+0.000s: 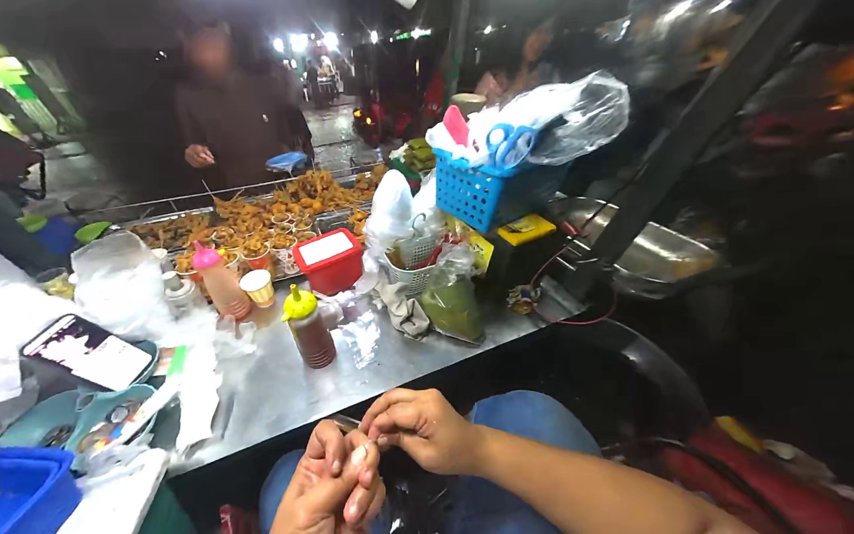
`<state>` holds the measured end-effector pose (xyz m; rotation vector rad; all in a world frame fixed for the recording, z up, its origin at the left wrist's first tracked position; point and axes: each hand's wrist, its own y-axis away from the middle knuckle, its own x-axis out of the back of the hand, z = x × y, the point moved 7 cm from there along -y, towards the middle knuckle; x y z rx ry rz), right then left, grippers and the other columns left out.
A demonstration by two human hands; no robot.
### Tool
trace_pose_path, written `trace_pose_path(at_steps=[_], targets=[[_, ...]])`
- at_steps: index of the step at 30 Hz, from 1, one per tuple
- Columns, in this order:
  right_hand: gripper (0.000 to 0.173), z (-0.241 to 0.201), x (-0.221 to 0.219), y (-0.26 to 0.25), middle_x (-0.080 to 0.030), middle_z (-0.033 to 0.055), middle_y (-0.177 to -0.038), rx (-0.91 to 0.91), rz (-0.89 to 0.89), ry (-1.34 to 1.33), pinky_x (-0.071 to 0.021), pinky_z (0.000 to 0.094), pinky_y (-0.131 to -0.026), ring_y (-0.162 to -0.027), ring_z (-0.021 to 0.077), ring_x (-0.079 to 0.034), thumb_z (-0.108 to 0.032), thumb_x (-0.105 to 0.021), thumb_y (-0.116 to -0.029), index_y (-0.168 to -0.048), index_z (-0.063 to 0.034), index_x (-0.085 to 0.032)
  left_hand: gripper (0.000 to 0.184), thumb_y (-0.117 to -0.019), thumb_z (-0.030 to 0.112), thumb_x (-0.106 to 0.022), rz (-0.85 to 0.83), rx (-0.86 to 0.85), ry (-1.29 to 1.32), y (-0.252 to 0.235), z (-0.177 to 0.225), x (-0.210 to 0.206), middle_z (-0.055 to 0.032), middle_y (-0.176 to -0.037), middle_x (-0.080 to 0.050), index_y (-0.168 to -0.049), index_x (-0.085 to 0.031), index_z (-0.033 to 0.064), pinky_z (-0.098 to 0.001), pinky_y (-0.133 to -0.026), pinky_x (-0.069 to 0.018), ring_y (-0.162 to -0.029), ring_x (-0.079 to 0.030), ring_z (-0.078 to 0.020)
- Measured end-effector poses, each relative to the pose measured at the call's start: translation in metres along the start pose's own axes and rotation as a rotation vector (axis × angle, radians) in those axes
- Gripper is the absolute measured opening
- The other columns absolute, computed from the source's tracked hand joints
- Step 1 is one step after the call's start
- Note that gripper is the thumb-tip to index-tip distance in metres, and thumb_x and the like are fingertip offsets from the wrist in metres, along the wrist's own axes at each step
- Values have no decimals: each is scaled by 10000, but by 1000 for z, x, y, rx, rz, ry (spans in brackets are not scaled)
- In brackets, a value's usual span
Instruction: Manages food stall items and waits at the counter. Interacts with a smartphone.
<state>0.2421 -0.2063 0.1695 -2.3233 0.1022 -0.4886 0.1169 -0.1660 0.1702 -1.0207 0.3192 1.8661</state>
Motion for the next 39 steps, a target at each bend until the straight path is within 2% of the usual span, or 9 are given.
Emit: trace_pose_path(at_steps=[9, 14, 17, 21, 25, 29, 32, 36, 39], targets=[[191, 35, -8, 0, -738, 192, -992, -274, -251, 62, -587, 352, -857, -896, 235, -726, -27, -576, -1000, -1055, 73, -730, 121, -989, 122, -630, 93, 62, -144, -14, -8, 24, -12, -829, -694, -1050, -678, 215, -180, -569, -520, -627, -628, -51], [240, 52, 100, -71, -742, 164, -933, -366, 96, 472, -602, 376, -805, -825, 213, -727, -42, -521, -1016, -1110, 68, -713, 608, -1069, 349, -421, 293, 61, -883, -15, 8, 81, -103, -1354, -595, -1510, -160, 22, -374, -795, -621, -999, -721, -202], [213, 62, 164, -107, -734, 173, -962, -323, 331, 704, -607, 443, -805, -832, 255, -729, -61, -539, -1036, -1136, 53, -689, 606, -1027, 282, -564, 340, 287, -1458, 5, 0, 134, -309, -1430, -521, -1451, -427, -128, -541, -1067, -466, -1286, -566, -401], [253, 109, 209, -148, -728, 225, -1003, -466, 402, 858, -575, 480, -848, -883, 329, -725, -83, -516, -1051, -1162, 74, -681, 599, -1022, 429, -591, 348, 849, -1885, 46, -27, 209, -315, -1594, -332, -1454, -550, 16, -782, -1119, -215, -1465, -231, -602], [441, 150, 193, -163, -541, 290, -1431, -773, 177, 842, -432, 542, -1111, -1313, 426, -556, -129, -534, -1064, -1470, 37, -488, 574, -995, 498, -561, 383, 711, -2117, 59, -48, 248, -211, -1657, -285, -1476, -576, 185, -821, -1107, -128, -1488, -146, -612], [262, 140, 37, -98, -701, 240, -1104, -688, -570, 593, -513, 551, -964, -1065, 370, -677, -148, -553, -1043, -1162, 31, -702, 520, -992, 525, -530, 419, 616, -2113, 53, -49, 256, -179, -1608, -402, -1378, -670, 207, -769, -1148, -142, -1492, -228, -560], [311, 146, -61, 16, -676, 305, -1075, -961, -1213, 404, -491, 679, -876, -1053, 477, -653, -196, -570, -1051, -1083, 90, -687, 510, -1004, 523, -514, 395, 664, -2099, 45, -50, 253, -179, -1595, -421, -1394, -657, 226, -756, -1156, -151, -1487, -246, -554], [510, 172, -62, 88, -485, 373, -1436, -1490, -1256, 596, -443, 623, -1066, -1328, 505, -521, -60, -462, -1060, -1474, 197, -311, 525, -1016, 547, -467, 356, 730, -2115, 38, -56, 248, -140, -1621, -393, -1424, -627, 258, -730, -1170, -140, -1507, -229, -521], [483, 199, -48, 107, -509, 339, -1441, -1507, -1144, 633, -445, 643, -1054, -1326, 491, -530, -90, -505, -1047, -1460, 138, -402, 518, -1019, 537, -469, 355, 718, -2104, 36, -60, 247, -133, -1630, -380, -1423, -627, 254, -730, -1172, -131, -1514, -216, -514]])
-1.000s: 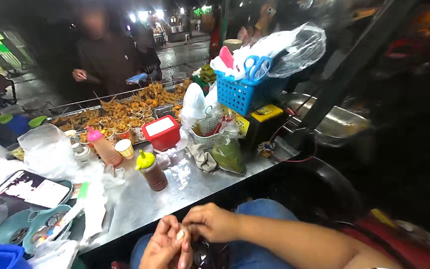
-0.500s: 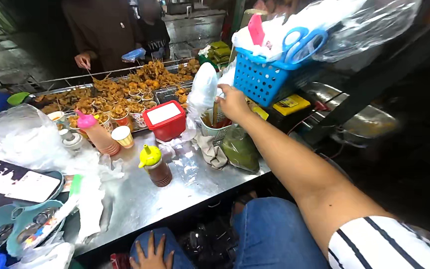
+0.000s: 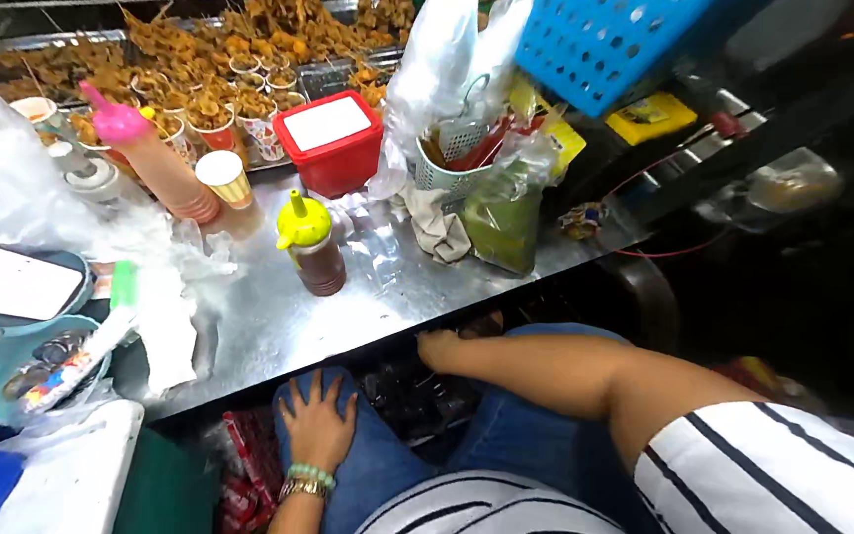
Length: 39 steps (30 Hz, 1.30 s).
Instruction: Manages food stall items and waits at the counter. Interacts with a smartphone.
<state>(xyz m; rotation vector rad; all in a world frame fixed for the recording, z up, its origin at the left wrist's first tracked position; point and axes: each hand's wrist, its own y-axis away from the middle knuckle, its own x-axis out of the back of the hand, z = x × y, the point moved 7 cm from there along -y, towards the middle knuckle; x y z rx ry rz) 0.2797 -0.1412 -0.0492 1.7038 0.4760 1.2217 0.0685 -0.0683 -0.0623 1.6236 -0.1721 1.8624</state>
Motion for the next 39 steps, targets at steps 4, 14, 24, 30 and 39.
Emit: trace_pose_path(at_steps=[4, 14, 24, 30, 39], targets=[[589, 8, 5, -24, -513, 343, -1430, 74, -3, -7, -429, 678, -1040, -1326, 497, -519, -134, -677, -963, -1435, 133, -448, 508, -1016, 525, -483, 16, -21, 24, 1, 0, 1, -133, -1628, -383, -1414, -633, 247, -738, -1167, -133, -1513, -218, -514], [438, -3, -70, 15, -624, 320, -1250, 182, -336, 345, -436, 633, -988, -1220, 454, -578, -254, -691, -973, -1167, 137, -656, 617, -1047, 495, -392, 147, -44, 103, 6, -8, 4, -135, -1608, -417, -1493, -528, 91, -703, -1184, -145, -1510, -256, -490], [247, 42, 49, 59, -659, 301, -1146, 262, -17, 221, -455, 639, -954, -1135, 463, -617, -112, -606, -1020, -1090, 112, -682, 482, -1037, 334, -458, 332, -240, 127, 15, 11, 12, -240, -1493, -524, -1308, -668, -5, -705, -1148, -260, -1407, -410, -543], [330, 104, 55, 36, -657, 298, -1196, 137, -87, 314, -443, 647, -976, -1181, 467, -605, -178, -614, -1025, -1239, 70, -662, 366, -1011, 256, -539, 328, -812, 185, 22, 110, 25, -203, -1349, -650, -1235, -713, 24, -632, -1051, -444, -1277, -570, -490], [400, 106, 17, -21, -573, 367, -1338, 116, -80, 160, -376, 687, -1067, -1304, 511, -521, -185, -596, -1032, -1226, 164, -621, 483, -1060, 427, -490, -153, -977, 16, -35, 216, -21, -117, -1625, -396, -1490, -554, 215, -656, -1210, -210, -1518, -280, -441]])
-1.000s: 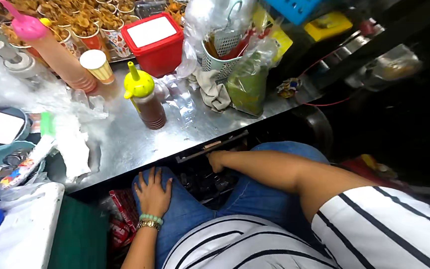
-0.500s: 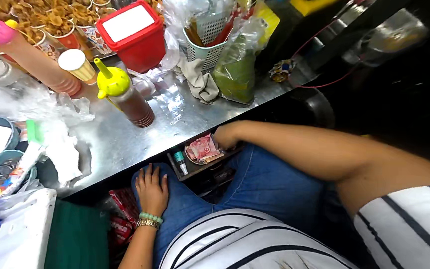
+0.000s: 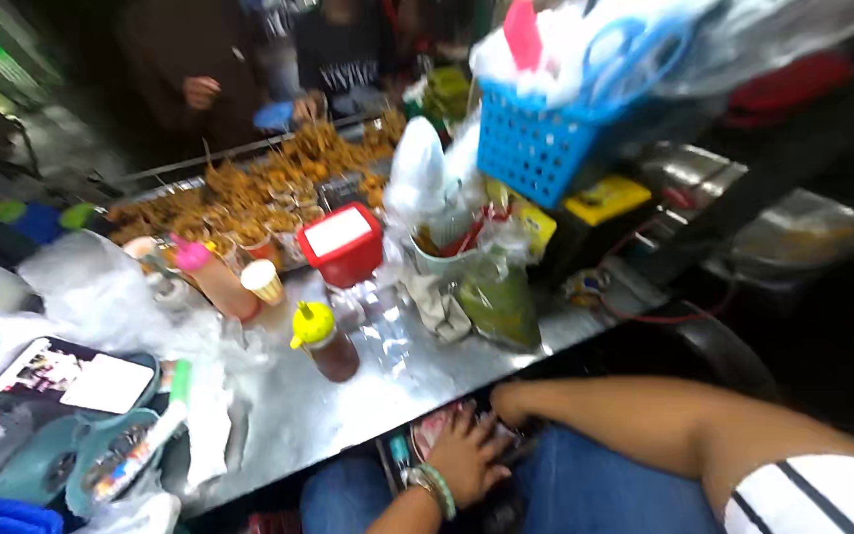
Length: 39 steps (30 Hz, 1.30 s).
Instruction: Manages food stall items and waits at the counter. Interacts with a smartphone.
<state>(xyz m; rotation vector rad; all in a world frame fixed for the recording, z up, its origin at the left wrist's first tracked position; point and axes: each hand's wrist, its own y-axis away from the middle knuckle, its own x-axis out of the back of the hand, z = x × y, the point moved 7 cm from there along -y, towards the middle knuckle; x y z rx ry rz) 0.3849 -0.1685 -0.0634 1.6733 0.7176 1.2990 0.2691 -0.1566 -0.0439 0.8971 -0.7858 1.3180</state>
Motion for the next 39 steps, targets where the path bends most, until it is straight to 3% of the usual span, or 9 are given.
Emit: trace_pose_path(at_steps=[9, 12, 15, 19, 23, 26, 31, 36, 39], targets=[[455, -5, -11, -21, -560, 335, -1387, -48, -19, -9, -364, 649, -1108, -1350, 476, -500, -264, -571, -1044, -1272, 127, -613, 482, -1092, 445, -399, -105, 223, 145, 4, -37, -27, -41, -1663, -338, -1508, -534, 243, -674, -1202, -178, -1546, -245, -379], [606, 12, -15, -48, -562, 330, -1394, -86, 104, -205, -372, 651, -1114, -1369, 471, -497, -425, -448, -1088, -1298, 124, -594, 499, -1086, 471, -400, -88, 255, 191, 9, -44, -31, -7, -1673, -319, -1518, -522, 252, -672, -1202, -178, -1546, -250, -367], [723, 15, -5, -32, -494, 290, -1497, -155, 171, -452, -286, 603, -1195, -1457, 420, -410, -531, -517, -1041, -1445, 69, -502, 550, -1065, 500, -443, -102, 255, 193, 14, -41, -30, 10, -1671, -321, -1536, -497, 223, -686, -1197, -159, -1555, -226, -365], [824, 20, -9, -32, -501, 292, -1487, -223, 198, -559, -302, 598, -1187, -1453, 412, -415, -612, -570, -984, -1440, 71, -506, 584, -1057, 501, -462, -90, 215, 179, 15, -39, -32, 12, -1652, -363, -1546, -478, 182, -714, -1186, -140, -1558, -215, -372], [661, 26, -31, -45, -525, 259, -1424, -250, 161, -1216, -488, 441, -1055, -1286, 310, -567, -381, -643, -1021, -1455, 67, -426, 528, -1050, 465, -503, -29, 161, 164, 16, -35, -27, -32, -1661, -346, -1521, -515, 226, -712, -1177, -186, -1538, -247, -409], [545, 30, -34, -39, -495, 234, -1414, -280, 118, -1525, -527, 386, -959, -1191, 278, -592, -280, -574, -1069, -1485, 7, -371, 468, -1066, 460, -465, -55, 129, 138, 13, -35, -29, -21, -1673, -319, -1468, -583, 250, -719, -1175, -166, -1544, -221, -417], [530, 45, -37, -19, -465, 244, -1431, -290, 58, -1625, -564, 415, -901, -1159, 301, -613, -200, -544, -1080, -1522, -42, -296, 518, -1072, 438, -466, -108, 141, 116, 12, -31, -28, -4, -1630, -405, -1458, -573, 110, -668, -1205, -160, -1542, -267, -351], [409, 52, -32, 12, -550, 203, -1272, -275, 17, -1676, -575, 355, -823, -1010, 235, -657, -159, -519, -1083, -1447, -44, -372, 382, -1030, 308, -578, 214, -8, 25, 29, -18, -15, -75, -1384, -657, -1304, -689, 66, -579, -1134, -367, -1325, -574, -336], [394, 60, -27, 31, -553, 181, -1229, -262, 31, -1754, -568, 327, -780, -960, 209, -648, -144, -534, -1071, -1427, -56, -389, 354, -1019, 317, -590, 291, -5, -15, 37, -20, -17, -73, -1322, -693, -1210, -737, 57, -570, -1106, -406, -1275, -612, -334]])
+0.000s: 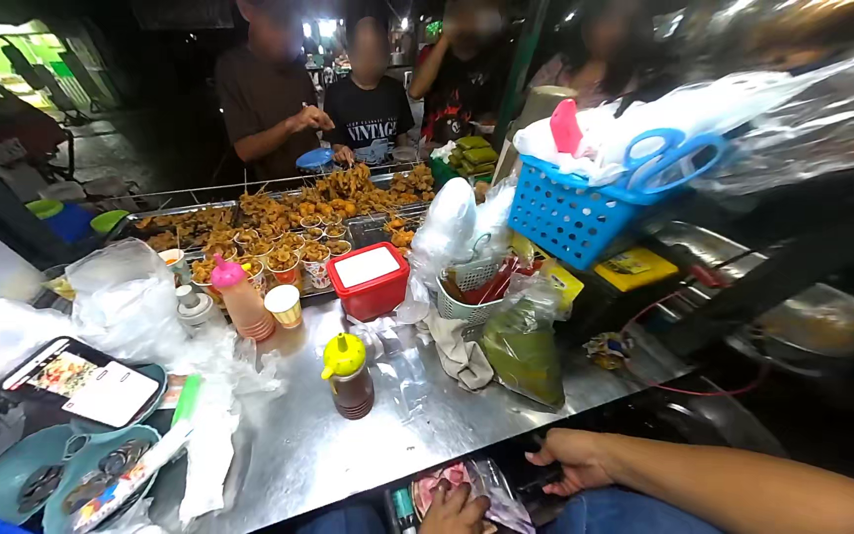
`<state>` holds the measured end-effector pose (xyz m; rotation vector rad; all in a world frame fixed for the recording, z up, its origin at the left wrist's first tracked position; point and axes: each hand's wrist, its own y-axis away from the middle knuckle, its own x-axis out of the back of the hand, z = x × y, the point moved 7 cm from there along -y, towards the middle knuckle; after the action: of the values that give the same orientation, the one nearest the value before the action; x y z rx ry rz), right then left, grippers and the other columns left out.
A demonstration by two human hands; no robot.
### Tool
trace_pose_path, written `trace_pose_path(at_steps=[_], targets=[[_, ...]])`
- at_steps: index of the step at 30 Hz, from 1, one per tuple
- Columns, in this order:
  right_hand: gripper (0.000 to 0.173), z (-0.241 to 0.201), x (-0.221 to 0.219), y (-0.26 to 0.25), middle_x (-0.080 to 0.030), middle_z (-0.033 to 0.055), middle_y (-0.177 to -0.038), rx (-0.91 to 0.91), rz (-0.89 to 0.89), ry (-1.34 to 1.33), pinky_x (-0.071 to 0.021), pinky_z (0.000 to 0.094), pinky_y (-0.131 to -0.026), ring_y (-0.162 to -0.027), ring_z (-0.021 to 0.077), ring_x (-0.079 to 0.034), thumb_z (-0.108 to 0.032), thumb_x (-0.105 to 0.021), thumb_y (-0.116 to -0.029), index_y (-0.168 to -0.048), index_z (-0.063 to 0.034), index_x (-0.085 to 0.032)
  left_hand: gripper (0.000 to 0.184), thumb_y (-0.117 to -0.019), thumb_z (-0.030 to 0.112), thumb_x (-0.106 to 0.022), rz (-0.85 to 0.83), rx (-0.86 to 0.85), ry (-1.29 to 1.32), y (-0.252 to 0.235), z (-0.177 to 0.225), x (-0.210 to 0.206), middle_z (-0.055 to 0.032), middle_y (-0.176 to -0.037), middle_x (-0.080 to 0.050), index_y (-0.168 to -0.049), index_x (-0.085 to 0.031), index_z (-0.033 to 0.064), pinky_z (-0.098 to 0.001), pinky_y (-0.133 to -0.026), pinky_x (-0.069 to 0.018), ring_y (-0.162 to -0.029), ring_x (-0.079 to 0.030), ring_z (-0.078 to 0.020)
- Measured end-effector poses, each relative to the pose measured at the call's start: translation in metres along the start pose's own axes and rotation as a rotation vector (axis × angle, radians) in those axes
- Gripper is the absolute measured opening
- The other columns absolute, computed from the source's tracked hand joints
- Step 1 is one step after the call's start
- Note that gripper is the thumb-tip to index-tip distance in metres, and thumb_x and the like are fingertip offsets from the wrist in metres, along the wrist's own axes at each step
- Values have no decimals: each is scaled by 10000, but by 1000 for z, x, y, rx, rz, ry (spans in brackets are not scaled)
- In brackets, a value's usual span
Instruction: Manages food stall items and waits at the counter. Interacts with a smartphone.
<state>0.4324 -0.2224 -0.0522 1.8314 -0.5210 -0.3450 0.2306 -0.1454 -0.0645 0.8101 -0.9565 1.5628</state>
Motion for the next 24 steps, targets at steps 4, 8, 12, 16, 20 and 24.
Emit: trace_pose_path(at_steps=[4, 8, 12, 16, 20, 24], targets=[[207, -4, 9, 31, -586, 102, -900, 34, 28, -33, -518, 234, -601, -668, 127, -601, -171, -545, -1062, -1230, -52, -518, 292, -1008, 249, -604, 180, 137, 2, 2, -10, 12, -94, -1162, -754, -1020, -786, 21, -558, -1041, -479, -1156, -683, -334], [53, 1, 14, 63, -584, 61, -718, 39, 21, -1, -477, 201, -494, -527, 106, -561, -110, -525, -1041, -1011, -72, -546, 246, -973, 122, -610, 260, 283, 50, 1, -20, 14, -157, -1006, -771, -899, -783, -36, -518, -996, -524, -1028, -728, -349], [120, -2, 18, 99, -595, 53, -633, 81, 3, 152, -445, 191, -446, -466, 95, -544, -113, -520, -1034, -934, -77, -577, 190, -893, 82, -655, 281, 339, -43, -2, -24, 15, -185, -881, -749, -786, -752, -43, -493, -922, -563, -943, -735, -365], [84, -6, 20, 135, -650, 54, -698, 196, -99, 357, -489, 205, -465, -500, 96, -596, -100, -503, -1047, -1047, -82, -585, 151, -894, 75, -674, 252, 314, -39, -4, -19, 19, -208, -971, -740, -897, -757, -51, -513, -941, -554, -1006, -717, -387], [172, -11, 19, 169, -704, 32, -756, 370, -295, 370, -511, 210, -457, -516, 81, -624, -109, -534, -952, -1101, -136, -616, 209, -922, 229, -674, 427, 132, -104, 7, 2, 37, -178, -1079, -744, -875, -769, 49, -562, -913, -561, -1035, -712, -399], [244, -24, 8, 196, -754, 12, -863, 585, -429, 227, -543, 218, -456, -581, 71, -675, -164, -631, -886, -1128, -194, -651, 527, -857, 497, -718, 323, 73, -159, 37, 10, 41, -152, -1372, -649, -1237, -738, 131, -702, -1040, -414, -1270, -585, -468]])
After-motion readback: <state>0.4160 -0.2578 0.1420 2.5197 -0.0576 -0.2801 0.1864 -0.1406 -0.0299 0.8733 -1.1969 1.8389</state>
